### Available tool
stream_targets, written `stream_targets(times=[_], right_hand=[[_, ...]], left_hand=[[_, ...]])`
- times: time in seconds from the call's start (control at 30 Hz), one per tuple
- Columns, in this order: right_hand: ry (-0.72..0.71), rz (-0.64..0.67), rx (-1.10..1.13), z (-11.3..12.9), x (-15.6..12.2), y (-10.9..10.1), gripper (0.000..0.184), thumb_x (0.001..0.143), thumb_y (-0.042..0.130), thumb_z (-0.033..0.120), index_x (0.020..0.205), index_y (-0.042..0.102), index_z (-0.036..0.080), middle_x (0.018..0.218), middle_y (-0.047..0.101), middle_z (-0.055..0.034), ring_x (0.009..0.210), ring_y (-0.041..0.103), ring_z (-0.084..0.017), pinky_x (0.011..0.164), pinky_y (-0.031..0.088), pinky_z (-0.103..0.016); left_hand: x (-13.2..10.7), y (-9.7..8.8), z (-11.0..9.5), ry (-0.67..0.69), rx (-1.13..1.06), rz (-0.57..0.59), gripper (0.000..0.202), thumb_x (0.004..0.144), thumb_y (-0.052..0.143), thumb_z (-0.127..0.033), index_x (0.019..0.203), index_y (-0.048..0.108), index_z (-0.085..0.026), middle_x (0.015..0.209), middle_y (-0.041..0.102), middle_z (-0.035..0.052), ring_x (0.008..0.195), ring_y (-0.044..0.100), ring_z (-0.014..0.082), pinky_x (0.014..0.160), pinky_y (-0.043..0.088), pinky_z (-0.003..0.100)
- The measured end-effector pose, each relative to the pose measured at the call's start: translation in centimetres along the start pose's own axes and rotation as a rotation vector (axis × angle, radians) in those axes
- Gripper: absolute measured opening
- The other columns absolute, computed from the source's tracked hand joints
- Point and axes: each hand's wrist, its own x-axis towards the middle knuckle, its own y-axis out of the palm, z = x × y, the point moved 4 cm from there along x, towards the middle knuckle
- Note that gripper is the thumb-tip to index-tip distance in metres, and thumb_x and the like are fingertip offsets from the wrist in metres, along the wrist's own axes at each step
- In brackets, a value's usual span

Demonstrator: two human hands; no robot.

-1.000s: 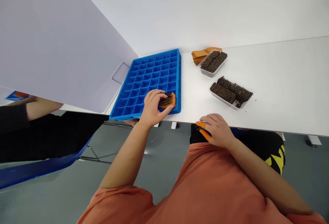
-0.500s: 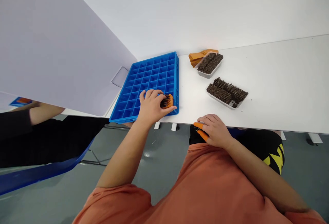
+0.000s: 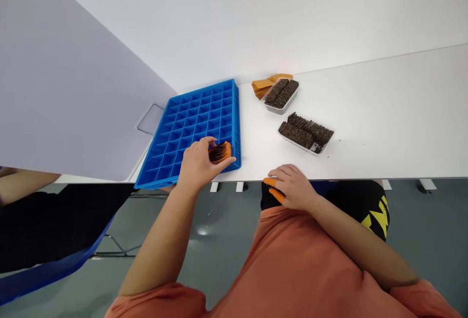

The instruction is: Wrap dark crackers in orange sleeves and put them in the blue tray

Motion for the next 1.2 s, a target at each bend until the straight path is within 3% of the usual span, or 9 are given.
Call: stream_targets(times=[0.07, 0.13, 0.27, 0.6, 0.8, 0.9, 1.0, 1.1, 1.2], right_hand=[[0.002, 0.002, -0.002, 0.0, 0.0, 0.0, 0.023, 0.097, 0.060, 0.028, 0.114, 0.072, 0.020, 0.125, 0.071, -0.0090, 0.111, 0.057, -0.027, 0.099, 0.046, -0.046], [0.000, 0.003, -0.003, 0.0, 0.0, 0.0, 0.022, 0.097, 0.059, 0.027, 0.112, 0.073, 0.019, 0.126, 0.071, -0.0094, 0.112, 0.058, -0.027, 0.099, 0.046, -0.046], [0.000, 0.010, 0.004, 0.0, 0.0, 0.0, 0.023, 0.096, 0.060, 0.027, 0.115, 0.072, 0.019, 0.126, 0.071, -0.0092, 0.112, 0.057, -0.027, 0.101, 0.046, -0.047], [-0.004, 0.026, 0.001, 0.0, 0.1, 0.1, 0.022, 0.096, 0.061, 0.027, 0.113, 0.072, 0.019, 0.127, 0.071, -0.0089, 0.112, 0.056, -0.027, 0.101, 0.045, -0.046], [-0.016, 0.034, 0.005, -0.1, 0.1, 0.3, 0.021, 0.095, 0.061, 0.028, 0.110, 0.072, 0.018, 0.127, 0.070, -0.0101, 0.113, 0.055, -0.027, 0.101, 0.044, -0.046], [-0.013, 0.028, 0.003, -0.1, 0.1, 0.3, 0.024, 0.096, 0.060, 0.028, 0.114, 0.071, 0.017, 0.127, 0.070, -0.0095, 0.112, 0.055, -0.027, 0.101, 0.043, -0.046], [-0.011, 0.026, -0.003, -0.1, 0.1, 0.4, 0.024, 0.097, 0.059, 0.029, 0.114, 0.071, 0.017, 0.126, 0.070, -0.0089, 0.112, 0.055, -0.027, 0.101, 0.043, -0.045], [-0.016, 0.020, -0.016, -0.1, 0.1, 0.4, 0.025, 0.097, 0.059, 0.030, 0.115, 0.071, 0.018, 0.127, 0.070, -0.0087, 0.112, 0.054, -0.026, 0.101, 0.043, -0.045], [-0.032, 0.014, -0.029, -0.1, 0.1, 0.4, 0.027, 0.098, 0.058, 0.031, 0.119, 0.070, 0.018, 0.127, 0.070, -0.0087, 0.111, 0.055, -0.026, 0.099, 0.043, -0.044]], left_hand=[[0.6, 0.5, 0.0, 0.062, -0.016, 0.039, 0.074, 0.076, 0.073, -0.072, 0.129, 0.058, -0.023, 0.120, 0.070, 0.0143, 0.109, 0.064, 0.0382, 0.092, 0.050, 0.051], [1.2, 1.1, -0.2, 0.108, -0.043, 0.105, 0.066, 0.078, 0.070, -0.074, 0.119, 0.062, -0.023, 0.118, 0.071, 0.0131, 0.110, 0.064, 0.0372, 0.093, 0.050, 0.049], [1.6, 1.6, -0.1, 0.018, -0.045, 0.210, 0.060, 0.076, 0.067, -0.079, 0.094, 0.062, -0.023, 0.091, 0.071, 0.0084, 0.082, 0.065, 0.0283, 0.071, 0.048, 0.038], [1.3, 1.6, 0.0, -0.066, -0.077, 0.204, 0.057, 0.073, 0.070, -0.077, 0.089, 0.061, -0.023, 0.082, 0.069, 0.0044, 0.072, 0.062, 0.0228, 0.063, 0.042, 0.032], [1.5, 1.0, -0.3, -0.078, -0.008, 0.322, 0.060, 0.077, 0.065, -0.078, 0.099, 0.063, -0.022, 0.096, 0.072, 0.0060, 0.083, 0.065, 0.0250, 0.070, 0.046, 0.034], [2.2, -0.4, -0.7, -0.046, 0.007, 0.423, 0.066, 0.076, 0.065, -0.078, 0.112, 0.066, -0.023, 0.111, 0.074, 0.0084, 0.096, 0.068, 0.0300, 0.077, 0.051, 0.037], [3.6, -2.6, -1.6, -0.035, 0.024, 0.387, 0.069, 0.079, 0.063, -0.076, 0.123, 0.065, -0.024, 0.129, 0.071, 0.0105, 0.116, 0.065, 0.0358, 0.092, 0.054, 0.042], [5.8, -4.4, -3.9, 0.048, -0.017, 0.311, 0.061, 0.090, 0.052, -0.069, 0.131, 0.062, -0.026, 0.139, 0.066, 0.0078, 0.129, 0.061, 0.0342, 0.105, 0.051, 0.044], [8.2, -4.9, -7.8, 0.235, -0.035, 0.352, 0.060, 0.090, 0.054, -0.060, 0.141, 0.057, -0.028, 0.147, 0.062, 0.0043, 0.135, 0.057, 0.0306, 0.115, 0.045, 0.041]])
